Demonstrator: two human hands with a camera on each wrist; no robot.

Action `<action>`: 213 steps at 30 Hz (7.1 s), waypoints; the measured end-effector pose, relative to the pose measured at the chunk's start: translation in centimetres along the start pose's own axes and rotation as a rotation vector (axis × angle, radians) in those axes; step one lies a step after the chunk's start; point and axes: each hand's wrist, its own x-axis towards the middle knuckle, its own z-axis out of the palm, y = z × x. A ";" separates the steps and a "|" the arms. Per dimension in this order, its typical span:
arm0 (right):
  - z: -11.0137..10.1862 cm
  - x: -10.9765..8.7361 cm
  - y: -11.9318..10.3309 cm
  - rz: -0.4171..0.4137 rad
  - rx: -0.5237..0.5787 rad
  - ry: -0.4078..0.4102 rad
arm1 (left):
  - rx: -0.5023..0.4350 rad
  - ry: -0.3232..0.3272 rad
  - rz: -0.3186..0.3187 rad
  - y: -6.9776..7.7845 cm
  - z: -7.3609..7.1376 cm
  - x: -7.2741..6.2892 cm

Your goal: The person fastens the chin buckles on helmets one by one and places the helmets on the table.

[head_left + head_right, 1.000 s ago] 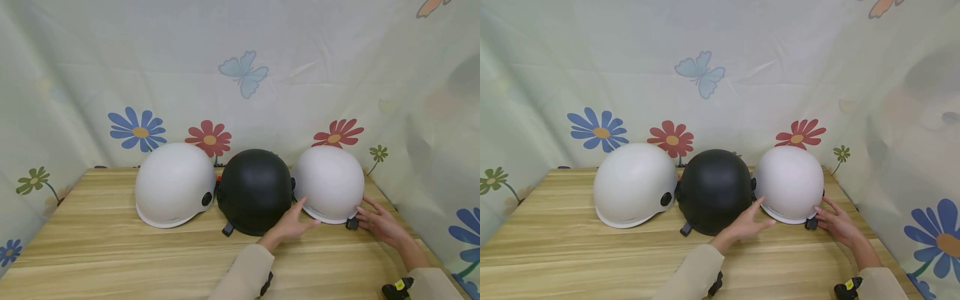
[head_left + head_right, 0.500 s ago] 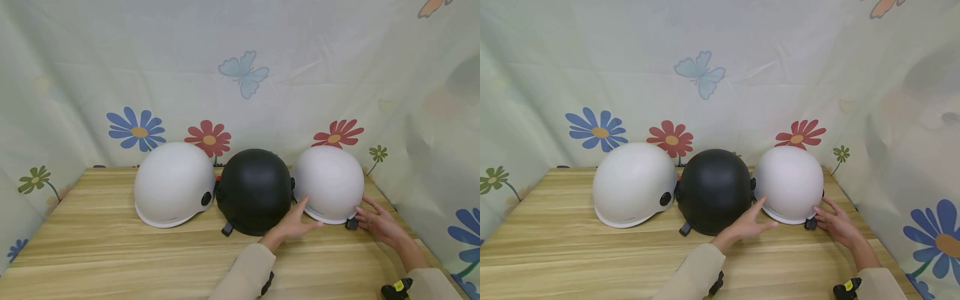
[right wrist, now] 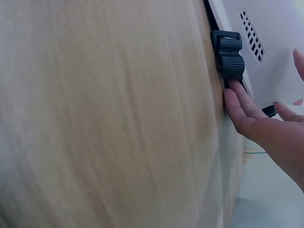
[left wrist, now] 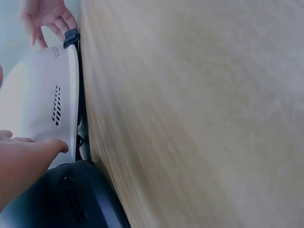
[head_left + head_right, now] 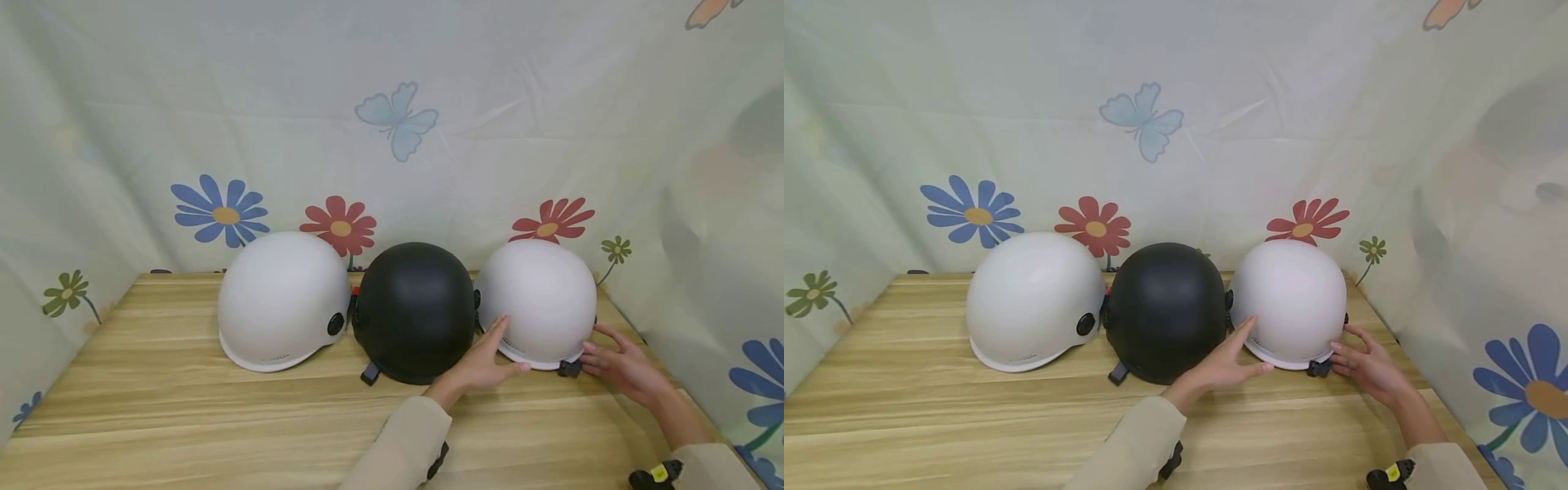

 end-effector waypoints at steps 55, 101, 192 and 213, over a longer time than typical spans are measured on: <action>7.6 -1.4 -10.4 -0.317 0.169 0.068 | -0.114 0.123 0.026 2.5 -3.9 -1.4; 12.3 -3.0 -10.4 -0.377 -0.690 0.139 | -0.035 0.213 0.177 2.1 -4.1 -2.9; 12.4 -3.4 -4.8 -0.387 -0.725 0.023 | 0.067 0.559 0.161 1.4 -2.2 -2.4; 11.2 -3.2 -5.7 -0.356 -0.787 0.024 | 0.031 0.549 0.150 0.7 -2.1 -3.0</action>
